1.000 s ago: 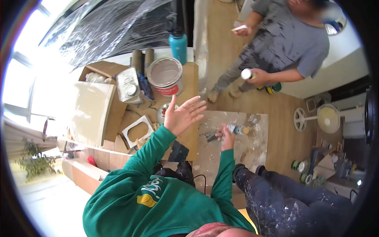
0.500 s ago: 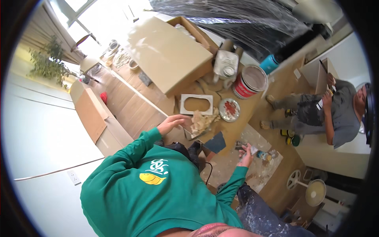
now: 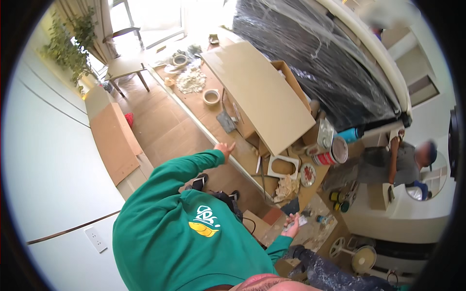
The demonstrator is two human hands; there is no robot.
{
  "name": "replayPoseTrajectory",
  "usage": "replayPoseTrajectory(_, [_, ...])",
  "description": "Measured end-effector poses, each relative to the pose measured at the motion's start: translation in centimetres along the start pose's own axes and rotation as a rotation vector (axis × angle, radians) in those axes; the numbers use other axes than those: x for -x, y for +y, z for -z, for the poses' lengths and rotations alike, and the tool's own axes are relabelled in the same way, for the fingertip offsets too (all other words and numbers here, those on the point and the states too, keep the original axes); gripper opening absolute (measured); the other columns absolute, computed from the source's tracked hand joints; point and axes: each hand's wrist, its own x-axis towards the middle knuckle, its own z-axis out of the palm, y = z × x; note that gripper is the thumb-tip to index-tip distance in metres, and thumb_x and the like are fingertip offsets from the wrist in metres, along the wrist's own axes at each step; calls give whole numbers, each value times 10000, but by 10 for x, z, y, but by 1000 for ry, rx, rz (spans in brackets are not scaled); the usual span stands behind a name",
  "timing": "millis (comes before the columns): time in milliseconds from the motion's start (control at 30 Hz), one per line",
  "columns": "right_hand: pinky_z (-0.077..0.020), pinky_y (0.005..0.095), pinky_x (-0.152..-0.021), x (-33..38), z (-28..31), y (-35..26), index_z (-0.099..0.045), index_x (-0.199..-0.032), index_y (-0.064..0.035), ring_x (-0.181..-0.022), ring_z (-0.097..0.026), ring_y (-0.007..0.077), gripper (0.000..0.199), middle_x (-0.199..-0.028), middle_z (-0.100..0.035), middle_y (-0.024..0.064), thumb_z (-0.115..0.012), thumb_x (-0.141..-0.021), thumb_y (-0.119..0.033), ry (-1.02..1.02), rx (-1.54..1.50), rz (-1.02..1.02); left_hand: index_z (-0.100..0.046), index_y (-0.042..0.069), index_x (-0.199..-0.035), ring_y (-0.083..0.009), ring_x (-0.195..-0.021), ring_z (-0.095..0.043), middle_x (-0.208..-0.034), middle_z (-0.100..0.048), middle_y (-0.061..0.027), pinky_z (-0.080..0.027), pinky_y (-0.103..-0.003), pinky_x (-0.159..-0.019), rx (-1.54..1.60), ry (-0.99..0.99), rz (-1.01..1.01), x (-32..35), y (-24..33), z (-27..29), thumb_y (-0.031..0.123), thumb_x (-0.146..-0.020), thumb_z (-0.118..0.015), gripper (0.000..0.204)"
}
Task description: The person applies adhesive tape to the edges of a wooden board and wipes the surface with a white cloth. They then handle a tube of sealant and interact with other workers in a room under renovation.
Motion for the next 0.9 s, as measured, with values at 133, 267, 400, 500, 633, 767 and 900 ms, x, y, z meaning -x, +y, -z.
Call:
replayPoseTrajectory(133, [-404,233,-439,25,-19,-13,-600,-1246,-101,-640,-594,115,346,-953,-677,63,-583,-965,-303,-37,3,20,-158,152,-1565,-286,-955,-676,-1112,-661,-132,-525,-419,-727,-63,-99,80,-22,2,-22,249,-930,-524,740])
replayPoseTrajectory(267, [-400,228,-441,18,-30,-28,-580,-1279,-101,-643,-586,116,373,-967,-671,66,-578,-969,-308,-51,5,25,-285,173,-1524,-267,-958,-687,-1084,-682,-124,-527,-436,-705,-66,-56,65,-30,7,-31,246,-921,-541,659])
replayPoseTrajectory(400, [-393,232,-446,27,-52,-39,-574,-1287,-95,-635,-574,118,380,-951,-667,62,-573,-973,-309,-81,-18,81,-550,183,-1318,-274,-983,-685,-1064,-695,-116,-534,-455,-720,-63,-115,-67,-19,-3,-17,249,-841,-626,487])
replayPoseTrajectory(500, [-381,232,-439,34,-64,-36,-581,-1260,-87,-606,-560,116,349,-931,-663,71,-575,-972,-284,-108,-16,119,-617,135,-1095,-335,-1007,-644,-1043,-665,-133,-526,-453,-798,311,136,-193,13,-14,-16,244,-768,-658,347])
replayPoseTrajectory(633, [-386,241,-418,35,-93,-2,-611,-1189,-87,-558,-562,120,281,-848,-664,71,-598,-956,-242,-204,81,68,-612,77,-1061,-345,-1021,-611,-1017,-632,-174,-512,-439,-868,774,465,73,68,-60,-58,255,-777,-661,339])
replayPoseTrajectory(767, [-389,223,-398,66,-135,33,-639,-1141,-49,-525,-564,109,257,-767,-666,72,-582,-966,-230,-295,290,-12,-613,44,-1165,-356,-1078,-597,-1118,-641,-197,-493,-436,-933,921,441,577,148,-143,-164,270,-750,-744,490])
replayPoseTrajectory(900, [-372,216,-398,87,-192,86,-655,-1128,-84,-495,-543,88,224,-737,-665,48,-594,-958,-217,-529,555,-82,-621,25,-1126,-407,-1039,-627,-1080,-655,-257,-497,-464,-913,982,549,1344,280,-218,-304,212,-743,-700,433])
